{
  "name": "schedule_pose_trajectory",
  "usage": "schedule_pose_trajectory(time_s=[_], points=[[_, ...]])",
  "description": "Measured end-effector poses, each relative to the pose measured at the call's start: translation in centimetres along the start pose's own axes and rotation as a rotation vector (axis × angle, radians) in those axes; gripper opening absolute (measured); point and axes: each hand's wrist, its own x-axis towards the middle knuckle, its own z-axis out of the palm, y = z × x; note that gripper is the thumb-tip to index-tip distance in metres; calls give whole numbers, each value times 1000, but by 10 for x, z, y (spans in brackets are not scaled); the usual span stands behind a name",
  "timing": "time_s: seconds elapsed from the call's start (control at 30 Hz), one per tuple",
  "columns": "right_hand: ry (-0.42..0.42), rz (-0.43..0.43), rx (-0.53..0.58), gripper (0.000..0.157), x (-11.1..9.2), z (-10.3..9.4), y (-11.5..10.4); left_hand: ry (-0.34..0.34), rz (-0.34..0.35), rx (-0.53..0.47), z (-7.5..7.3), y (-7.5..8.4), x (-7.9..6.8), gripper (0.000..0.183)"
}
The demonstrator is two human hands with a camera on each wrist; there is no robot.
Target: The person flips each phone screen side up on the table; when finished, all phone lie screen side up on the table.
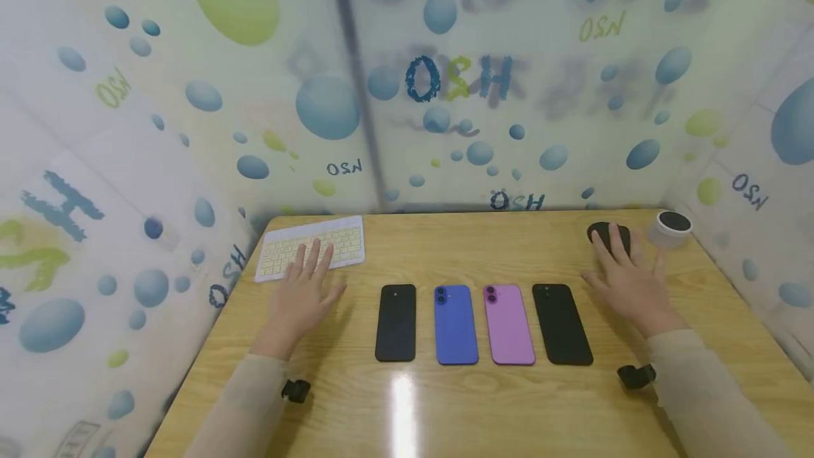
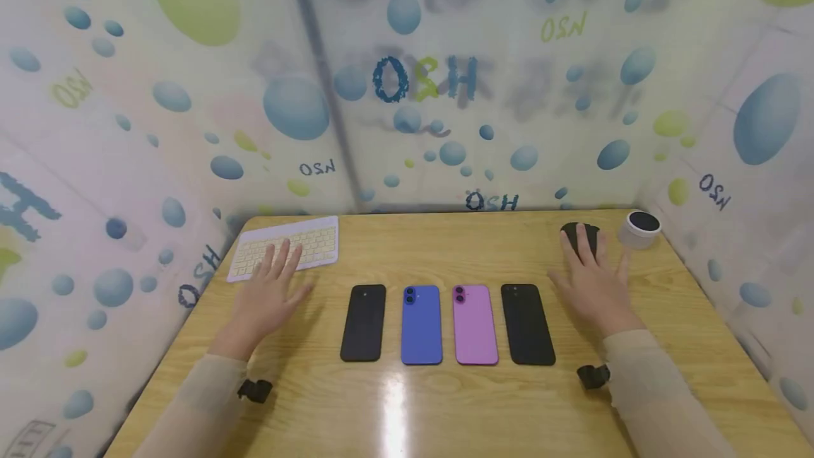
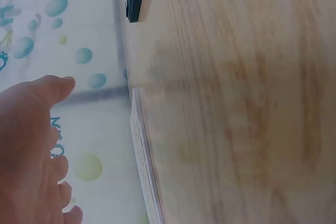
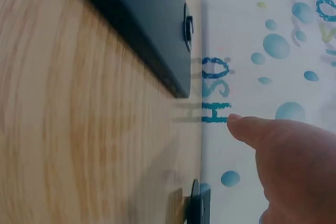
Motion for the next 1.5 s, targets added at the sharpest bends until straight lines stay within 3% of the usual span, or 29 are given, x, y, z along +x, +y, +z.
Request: schedule_pose_trajectory(time_s=[0.17, 0.43, 0.67, 1.0, 1.27, 1.5], points=[[3, -48, 13, 85, 4, 0, -19, 8, 43, 0, 3, 4, -4, 88], [79, -202, 68, 58, 11, 8, -66, 19, 115, -123, 9, 11, -14, 89], [-17, -274, 175, 49, 23, 20, -111, 28, 191, -197, 12, 15, -21, 78], [-122, -393, 283, 49, 37, 37, -165, -71, 252, -332, 17, 21, -27, 65], [-232, -480, 367, 52, 45, 52, -204, -159, 277, -422, 18, 30, -29, 69], [-285, -520, 362, 60, 52, 68, -229, -152, 330, -416, 23, 30, -28, 71]])
